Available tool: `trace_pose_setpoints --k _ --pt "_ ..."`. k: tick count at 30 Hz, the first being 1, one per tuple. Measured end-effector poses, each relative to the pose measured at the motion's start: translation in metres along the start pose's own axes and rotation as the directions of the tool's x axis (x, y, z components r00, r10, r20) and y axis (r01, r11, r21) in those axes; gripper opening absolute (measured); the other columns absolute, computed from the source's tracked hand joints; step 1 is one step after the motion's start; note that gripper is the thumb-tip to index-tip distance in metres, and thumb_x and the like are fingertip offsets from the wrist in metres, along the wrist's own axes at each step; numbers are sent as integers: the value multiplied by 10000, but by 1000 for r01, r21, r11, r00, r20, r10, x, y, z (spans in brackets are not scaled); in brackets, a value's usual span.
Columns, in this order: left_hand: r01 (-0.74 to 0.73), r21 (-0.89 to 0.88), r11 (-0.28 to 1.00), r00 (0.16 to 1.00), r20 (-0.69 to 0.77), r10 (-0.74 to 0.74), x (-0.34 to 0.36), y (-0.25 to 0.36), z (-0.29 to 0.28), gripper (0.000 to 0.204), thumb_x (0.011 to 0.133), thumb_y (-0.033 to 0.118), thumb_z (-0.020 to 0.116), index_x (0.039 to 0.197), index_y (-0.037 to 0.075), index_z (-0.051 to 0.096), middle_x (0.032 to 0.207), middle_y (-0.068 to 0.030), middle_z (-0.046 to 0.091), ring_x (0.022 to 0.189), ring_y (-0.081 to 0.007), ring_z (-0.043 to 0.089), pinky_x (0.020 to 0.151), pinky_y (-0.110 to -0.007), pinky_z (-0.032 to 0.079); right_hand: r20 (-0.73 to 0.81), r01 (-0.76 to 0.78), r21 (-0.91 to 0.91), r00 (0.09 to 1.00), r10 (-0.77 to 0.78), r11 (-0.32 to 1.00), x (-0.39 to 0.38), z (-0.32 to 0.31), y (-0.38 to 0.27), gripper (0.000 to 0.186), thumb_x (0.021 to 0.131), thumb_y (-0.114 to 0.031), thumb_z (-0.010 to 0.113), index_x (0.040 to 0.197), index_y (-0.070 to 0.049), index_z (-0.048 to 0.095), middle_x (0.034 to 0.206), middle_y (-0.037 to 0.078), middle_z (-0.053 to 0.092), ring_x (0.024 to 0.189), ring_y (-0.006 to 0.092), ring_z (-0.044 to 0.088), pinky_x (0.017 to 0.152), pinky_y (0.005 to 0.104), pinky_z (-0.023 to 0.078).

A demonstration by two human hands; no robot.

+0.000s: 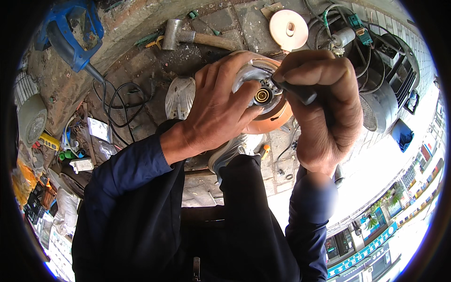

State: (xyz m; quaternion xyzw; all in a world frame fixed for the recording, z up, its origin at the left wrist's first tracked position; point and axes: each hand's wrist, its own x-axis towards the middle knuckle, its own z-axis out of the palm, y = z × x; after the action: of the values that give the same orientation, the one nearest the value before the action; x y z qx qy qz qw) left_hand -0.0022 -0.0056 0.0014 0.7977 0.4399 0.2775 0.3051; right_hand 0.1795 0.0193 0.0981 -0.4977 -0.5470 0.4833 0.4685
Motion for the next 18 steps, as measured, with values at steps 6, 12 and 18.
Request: trace_pose_setpoints --k 6,12,18 --pt "4 -3 1000 1000 9 -4 -1 0 0 495 769 232 931 1151 54 672 1556 -207 446 1407 -396 477 1095 -568 354 54 18 -6 998 -17 1000 2 -2 3 232 878 137 563 1081 57 640 1120 203 674 1008 213 661 945 304 524" --pt "1 -5 1000 1000 4 -1 -1 0 1 509 769 234 939 1162 53 671 1557 -212 441 1413 -400 472 1098 -574 351 -7 -14 -26 1000 14 1000 2 0 -3 263 863 126 532 1091 55 642 1140 201 679 1019 205 656 952 307 510" --pt "-2 -13 1000 1000 3 2 -1 -1 1 523 768 235 948 1167 53 664 1553 -220 439 1413 -406 473 1101 -581 350 43 -45 9 998 45 999 6 -1 -7 318 864 116 536 1157 75 652 1195 192 686 1105 227 663 1022 327 505"
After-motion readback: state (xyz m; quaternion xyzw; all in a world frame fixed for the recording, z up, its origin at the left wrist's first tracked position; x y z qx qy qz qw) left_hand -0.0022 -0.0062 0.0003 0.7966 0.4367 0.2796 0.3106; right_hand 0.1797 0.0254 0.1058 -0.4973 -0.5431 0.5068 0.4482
